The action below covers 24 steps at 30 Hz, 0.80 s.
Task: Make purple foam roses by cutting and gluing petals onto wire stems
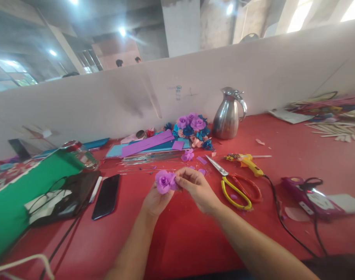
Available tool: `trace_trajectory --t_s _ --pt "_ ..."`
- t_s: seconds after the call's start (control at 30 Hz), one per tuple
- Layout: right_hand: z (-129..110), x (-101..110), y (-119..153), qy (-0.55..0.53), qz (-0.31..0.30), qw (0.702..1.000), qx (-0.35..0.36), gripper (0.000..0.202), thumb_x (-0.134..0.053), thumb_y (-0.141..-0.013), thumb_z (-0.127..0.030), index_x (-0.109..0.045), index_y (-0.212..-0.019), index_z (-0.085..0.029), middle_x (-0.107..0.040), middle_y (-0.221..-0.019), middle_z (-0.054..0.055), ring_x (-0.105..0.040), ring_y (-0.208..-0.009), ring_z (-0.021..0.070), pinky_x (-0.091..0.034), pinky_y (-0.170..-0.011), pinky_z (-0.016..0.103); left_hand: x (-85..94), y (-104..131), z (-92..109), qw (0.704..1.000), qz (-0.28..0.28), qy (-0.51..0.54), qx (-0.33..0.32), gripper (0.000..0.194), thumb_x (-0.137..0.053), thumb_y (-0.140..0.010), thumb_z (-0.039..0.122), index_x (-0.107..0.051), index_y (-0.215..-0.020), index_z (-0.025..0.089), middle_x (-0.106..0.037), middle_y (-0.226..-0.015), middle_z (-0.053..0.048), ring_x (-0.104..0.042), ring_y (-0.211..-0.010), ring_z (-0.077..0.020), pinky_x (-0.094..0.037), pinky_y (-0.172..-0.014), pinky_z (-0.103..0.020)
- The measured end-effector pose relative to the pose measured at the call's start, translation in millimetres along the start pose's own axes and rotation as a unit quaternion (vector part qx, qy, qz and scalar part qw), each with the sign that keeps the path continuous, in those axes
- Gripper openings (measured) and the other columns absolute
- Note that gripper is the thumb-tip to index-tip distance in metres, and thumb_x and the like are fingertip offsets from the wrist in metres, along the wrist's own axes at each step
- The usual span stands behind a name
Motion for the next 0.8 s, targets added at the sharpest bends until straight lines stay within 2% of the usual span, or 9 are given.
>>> trace_trajectory --t_s 0.23,0.33,0.5,0.67,0.8 --pt "-1.2 -2.0 1.2 -0.050 -0.005 0.998 -0.039 0.012 -0.068 -0.066 -0.020 -0.065 -0.077 -0.018 -0.062 -0.066 -0.001 -0.053 -0.061 0.0113 -0.039 -0.062 0.025 11.6 -6.8 -2.9 0.999 0.009 0.046 -0.010 0.014 -0.062 -0.073 0.002 -0.063 -0.068 0.016 -0.064 -0.072 0.000 -0.058 -0.068 -0.0110 -0.050 -0.070 -0.024" --pt "0.3 -0.3 0.7 -0.073 0.005 0.996 -0.053 0.011 -0.064 -0.069 -0.024 -0.064 -0.077 -0.017 -0.061 -0.065 0.000 -0.053 -0.058 0.0110 -0.038 -0.060 0.025 12.7 -8.7 -3.9 1.000 -0.016 0.020 -0.013 0.013 -0.063 -0.073 0.005 -0.062 -0.065 0.015 -0.060 -0.066 0.000 -0.054 -0.063 -0.0115 -0.048 -0.065 -0.025" --pt "0.6 0.4 0.3 -0.047 0.010 0.998 -0.051 0.021 -0.069 -0.072 -0.036 -0.062 -0.071 -0.017 -0.058 -0.061 -0.001 -0.051 -0.056 0.0100 -0.036 -0.057 0.024 7.6 -6.0 -5.0 0.999 -0.035 -0.011 0.004 0.006 -0.066 -0.070 0.009 -0.063 -0.069 0.014 -0.061 -0.070 -0.002 -0.055 -0.068 -0.0132 -0.047 -0.071 -0.028" --pt "0.0 0.4 0.3 -0.051 0.028 0.996 -0.061 0.020 -0.072 -0.067 -0.034 -0.062 -0.071 -0.017 -0.059 -0.061 -0.002 -0.049 -0.055 0.0093 -0.035 -0.057 0.024 3.3 -4.3 -4.0 0.999 -0.033 -0.018 -0.014 0.012 -0.069 -0.065 0.007 -0.061 -0.069 0.016 -0.063 -0.072 0.000 -0.055 -0.067 -0.0120 -0.048 -0.070 -0.027" --pt "0.7 1.8 0.6 -0.016 0.045 0.995 -0.093 0.012 -0.068 -0.064 -0.025 -0.062 -0.069 -0.017 -0.058 -0.057 -0.002 -0.045 -0.052 0.0087 -0.032 -0.053 0.024 5.5 -6.2 -4.8 0.999 -0.040 -0.015 -0.003 0.015 -0.073 -0.063 0.011 -0.059 -0.067 0.016 -0.061 -0.067 0.001 -0.054 -0.064 -0.0111 -0.047 -0.068 -0.026"
Point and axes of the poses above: each hand's wrist, its own y-axis away from the middle knuckle, its own x-axis out of the back of the hand, z = x × y, the point moved 3 cm from there along -y, towards the middle knuckle
